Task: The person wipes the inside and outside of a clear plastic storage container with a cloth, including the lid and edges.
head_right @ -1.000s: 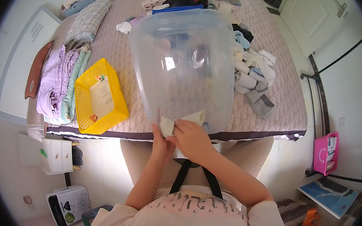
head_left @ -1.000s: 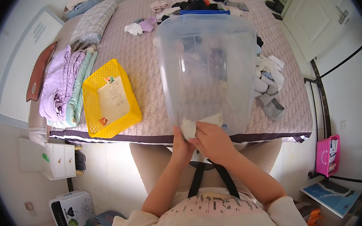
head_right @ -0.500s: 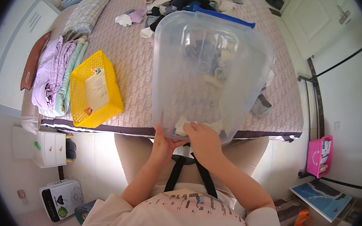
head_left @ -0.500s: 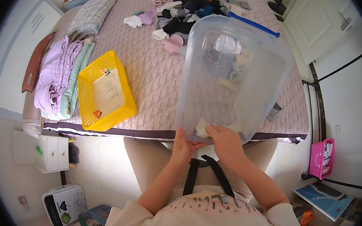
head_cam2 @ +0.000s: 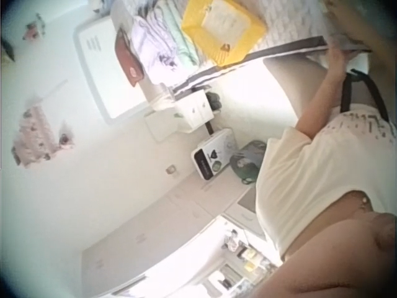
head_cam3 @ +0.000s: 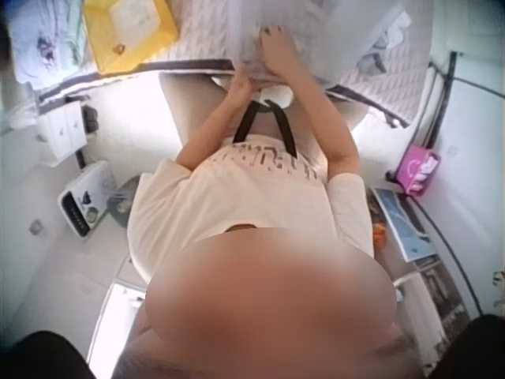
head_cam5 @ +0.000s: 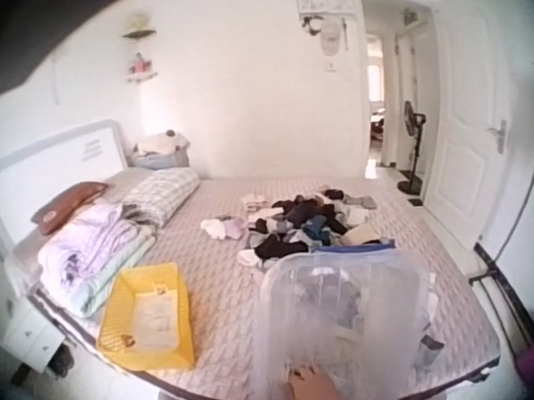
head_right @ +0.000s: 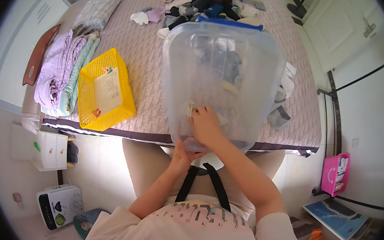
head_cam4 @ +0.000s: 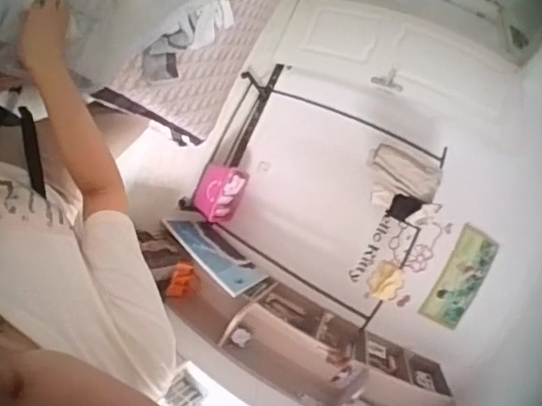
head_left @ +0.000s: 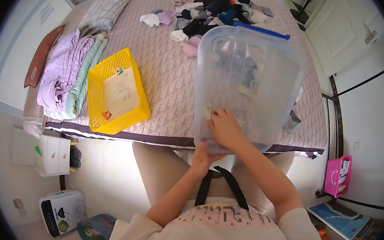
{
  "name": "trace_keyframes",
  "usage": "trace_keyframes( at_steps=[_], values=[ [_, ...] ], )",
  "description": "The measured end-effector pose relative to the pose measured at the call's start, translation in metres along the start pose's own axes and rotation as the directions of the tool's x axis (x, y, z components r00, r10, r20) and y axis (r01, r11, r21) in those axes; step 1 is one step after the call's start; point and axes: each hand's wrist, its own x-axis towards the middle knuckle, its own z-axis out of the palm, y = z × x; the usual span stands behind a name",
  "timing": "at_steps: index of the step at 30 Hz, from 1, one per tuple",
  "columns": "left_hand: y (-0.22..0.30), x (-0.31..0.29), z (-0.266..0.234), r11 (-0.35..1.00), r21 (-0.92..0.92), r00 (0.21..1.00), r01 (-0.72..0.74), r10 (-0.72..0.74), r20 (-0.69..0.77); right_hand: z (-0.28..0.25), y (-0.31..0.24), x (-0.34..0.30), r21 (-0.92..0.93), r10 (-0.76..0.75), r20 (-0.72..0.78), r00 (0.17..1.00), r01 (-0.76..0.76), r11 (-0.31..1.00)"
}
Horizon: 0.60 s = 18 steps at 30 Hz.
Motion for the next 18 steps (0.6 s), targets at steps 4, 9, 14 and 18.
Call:
trace_keyframes(
  at_steps=[4, 9, 14, 18],
  values=[
    [-0.009, -0.002, 0.018, 1.0, -0.014, 0.999, 0.023, -0.023, -0.049, -0.073, -0.033, -0.039, 0.268, 0.0, 0.076, 0.997, -0.021, 0.963],
    [0.005, -0.005, 0.024, 0.999, -0.027, 0.993, 0.032, -0.034, -0.117, -0.095, -0.035, -0.03, 0.285, 0.106, 0.32, 0.942, -0.202, 0.937],
    [0.008, -0.002, 0.016, 0.974, -0.201, 0.978, 0.109, -0.142, -0.155, -0.019, 0.016, 0.016, 0.011, 0.14, 0.135, 0.981, -0.143, 0.99],
    [0.038, 0.011, 0.026, 0.973, -0.087, 0.971, 0.216, -0.223, -0.091, -0.014, 0.024, 0.029, -0.061, 0.164, 0.214, 0.963, -0.154, 0.986]
  ],
)
